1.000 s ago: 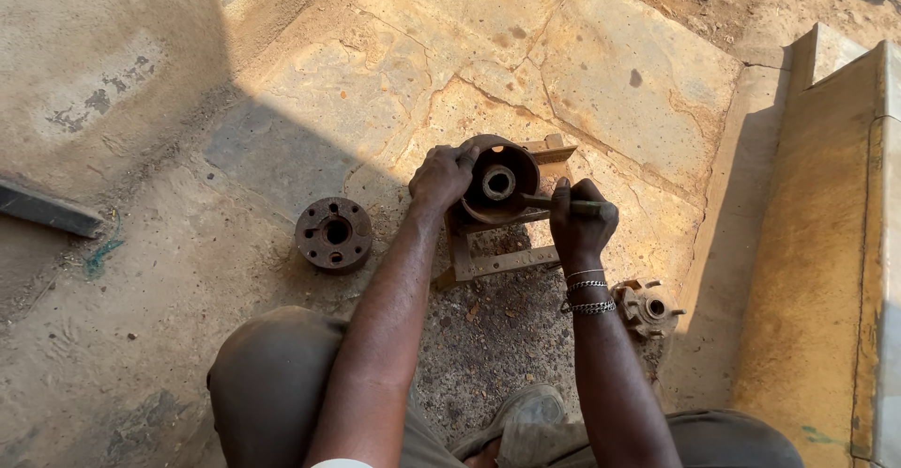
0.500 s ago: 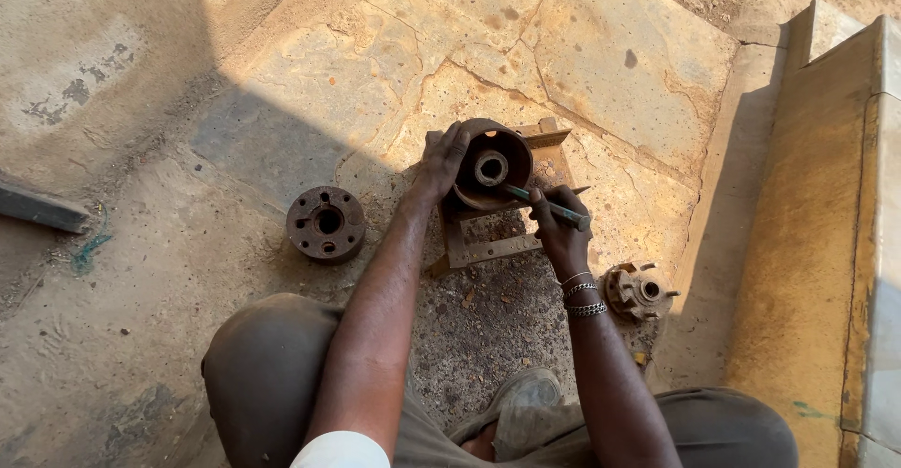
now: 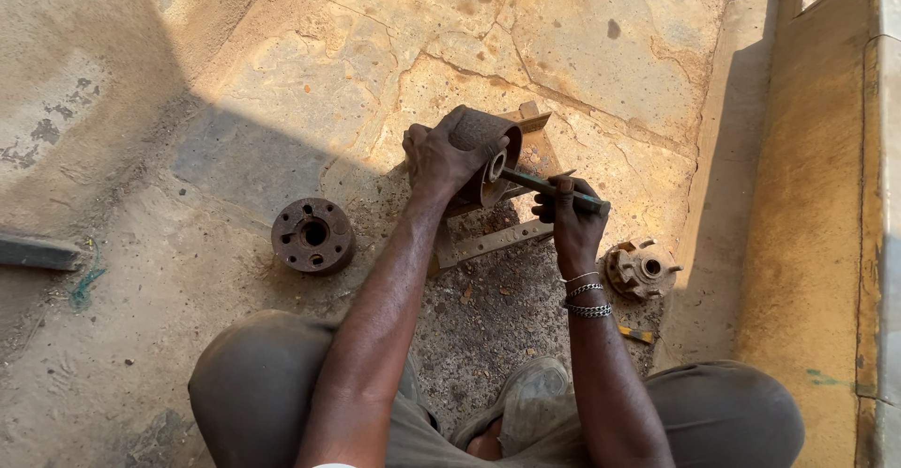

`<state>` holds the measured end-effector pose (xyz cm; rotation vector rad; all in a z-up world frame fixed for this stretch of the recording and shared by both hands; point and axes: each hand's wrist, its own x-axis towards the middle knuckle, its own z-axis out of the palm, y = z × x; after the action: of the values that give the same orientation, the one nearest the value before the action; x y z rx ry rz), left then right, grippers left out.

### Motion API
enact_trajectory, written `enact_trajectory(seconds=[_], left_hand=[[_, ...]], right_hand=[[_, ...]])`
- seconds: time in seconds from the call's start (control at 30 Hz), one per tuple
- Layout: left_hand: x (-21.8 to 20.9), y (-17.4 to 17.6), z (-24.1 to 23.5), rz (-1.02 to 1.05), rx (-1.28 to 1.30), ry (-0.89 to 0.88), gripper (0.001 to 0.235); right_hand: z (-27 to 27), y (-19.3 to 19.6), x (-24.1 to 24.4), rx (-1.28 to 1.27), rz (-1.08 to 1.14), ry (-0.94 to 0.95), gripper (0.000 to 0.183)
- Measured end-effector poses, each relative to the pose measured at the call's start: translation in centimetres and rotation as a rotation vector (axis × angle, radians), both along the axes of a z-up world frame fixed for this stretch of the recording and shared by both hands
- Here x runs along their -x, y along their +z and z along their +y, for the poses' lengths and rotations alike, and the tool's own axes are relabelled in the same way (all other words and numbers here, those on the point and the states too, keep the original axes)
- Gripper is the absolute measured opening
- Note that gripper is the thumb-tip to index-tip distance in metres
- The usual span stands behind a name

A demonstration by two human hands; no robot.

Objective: The person sits on the ground and uses a chisel and hammer to chip away at the interior of a cylindrical metal part resting on a metal stand. After working on the cylinder, the person sets it aside and places a flanged metal part onto the stand.

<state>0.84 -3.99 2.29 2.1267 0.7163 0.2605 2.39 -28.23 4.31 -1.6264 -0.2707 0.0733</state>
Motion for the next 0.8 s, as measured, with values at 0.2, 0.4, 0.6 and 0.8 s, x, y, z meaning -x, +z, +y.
enact_trajectory(seconds=[0.2,0.4,0.6,0.8], left_hand=[[1.1,0.4,-0.9,-0.064,-0.010,0.024,0.123],[1.2,0.3,-1.1,-0.045,0.010,0.034,0.131],[1.1,1.8,-1.9,-0.197,-0.121,0.118,0.128],[0.9,0.7,-2.0,-0.195,0.005,0.091,0.127]], right_hand=[[-0.5,1.0,0.4,-0.055,0.109,0.039,0.037],[-0.5,4.1,1.9,0.278,-0.207,0.010,0.030],[0.3,4.7,3.4,0.304,-0.260,0.048,0.028],[-0.8,4.0,2.9,0.469,-0.475,-0.088,0.026]])
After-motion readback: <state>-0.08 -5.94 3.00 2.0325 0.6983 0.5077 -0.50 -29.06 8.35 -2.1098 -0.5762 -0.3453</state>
